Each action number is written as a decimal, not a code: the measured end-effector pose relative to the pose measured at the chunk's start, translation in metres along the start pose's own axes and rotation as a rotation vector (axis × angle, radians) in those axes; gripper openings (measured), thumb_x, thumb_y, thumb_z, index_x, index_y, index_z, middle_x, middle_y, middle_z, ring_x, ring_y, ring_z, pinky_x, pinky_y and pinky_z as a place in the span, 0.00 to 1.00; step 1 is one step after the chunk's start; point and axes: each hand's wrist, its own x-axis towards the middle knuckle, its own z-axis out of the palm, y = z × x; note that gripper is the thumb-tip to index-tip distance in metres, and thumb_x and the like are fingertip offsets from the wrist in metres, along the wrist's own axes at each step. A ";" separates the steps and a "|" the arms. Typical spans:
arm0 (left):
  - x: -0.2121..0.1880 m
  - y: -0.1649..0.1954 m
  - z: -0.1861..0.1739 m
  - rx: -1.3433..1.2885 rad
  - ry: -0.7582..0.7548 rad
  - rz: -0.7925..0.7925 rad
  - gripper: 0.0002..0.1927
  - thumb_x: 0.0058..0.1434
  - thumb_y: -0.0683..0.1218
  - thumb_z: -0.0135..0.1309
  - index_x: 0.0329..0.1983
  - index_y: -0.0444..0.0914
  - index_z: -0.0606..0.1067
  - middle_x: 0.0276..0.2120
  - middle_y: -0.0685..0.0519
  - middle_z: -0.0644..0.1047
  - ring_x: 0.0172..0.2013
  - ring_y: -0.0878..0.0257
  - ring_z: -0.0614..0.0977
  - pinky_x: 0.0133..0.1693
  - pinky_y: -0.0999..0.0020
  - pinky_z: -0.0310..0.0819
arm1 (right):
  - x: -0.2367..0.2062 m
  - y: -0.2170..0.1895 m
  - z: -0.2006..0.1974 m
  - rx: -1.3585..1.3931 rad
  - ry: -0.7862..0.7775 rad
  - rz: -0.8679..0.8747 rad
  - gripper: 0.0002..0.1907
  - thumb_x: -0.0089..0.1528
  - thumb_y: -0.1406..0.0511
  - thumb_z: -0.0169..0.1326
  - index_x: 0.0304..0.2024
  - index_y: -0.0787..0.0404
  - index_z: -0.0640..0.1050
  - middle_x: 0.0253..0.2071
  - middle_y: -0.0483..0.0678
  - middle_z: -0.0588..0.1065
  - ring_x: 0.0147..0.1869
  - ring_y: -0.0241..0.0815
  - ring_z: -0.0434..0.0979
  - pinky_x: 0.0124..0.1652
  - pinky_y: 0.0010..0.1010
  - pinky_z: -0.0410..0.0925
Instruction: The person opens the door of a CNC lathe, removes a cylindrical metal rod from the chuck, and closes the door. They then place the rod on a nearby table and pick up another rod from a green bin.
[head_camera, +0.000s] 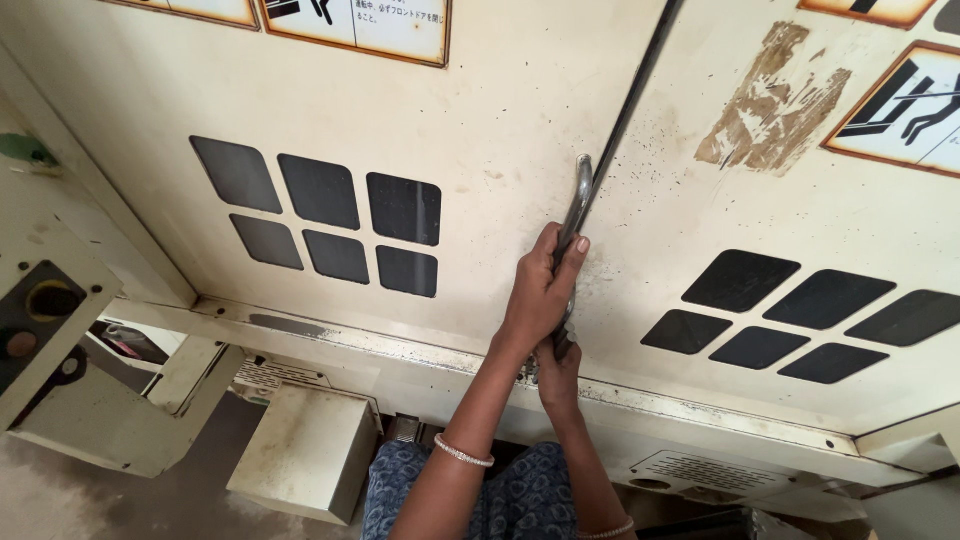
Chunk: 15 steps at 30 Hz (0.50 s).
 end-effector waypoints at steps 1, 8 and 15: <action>0.000 0.000 0.000 -0.002 0.002 0.003 0.16 0.73 0.55 0.48 0.37 0.38 0.68 0.18 0.60 0.64 0.21 0.74 0.62 0.24 0.72 0.56 | 0.000 0.000 0.000 -0.001 0.003 -0.002 0.20 0.68 0.63 0.52 0.22 0.66 0.68 0.19 0.40 0.65 0.24 0.30 0.60 0.26 0.31 0.56; 0.000 0.000 0.001 0.003 0.003 0.001 0.17 0.73 0.55 0.48 0.37 0.38 0.68 0.18 0.60 0.64 0.21 0.74 0.62 0.24 0.72 0.56 | -0.001 -0.001 0.000 -0.002 0.012 0.001 0.20 0.67 0.64 0.52 0.21 0.65 0.68 0.19 0.40 0.64 0.24 0.30 0.59 0.25 0.32 0.55; 0.001 -0.001 0.001 0.012 0.004 0.005 0.17 0.73 0.55 0.48 0.36 0.38 0.69 0.18 0.60 0.64 0.21 0.74 0.62 0.23 0.72 0.55 | 0.000 0.001 -0.001 -0.014 -0.008 0.003 0.24 0.70 0.62 0.51 0.19 0.64 0.65 0.17 0.41 0.62 0.22 0.32 0.57 0.25 0.32 0.53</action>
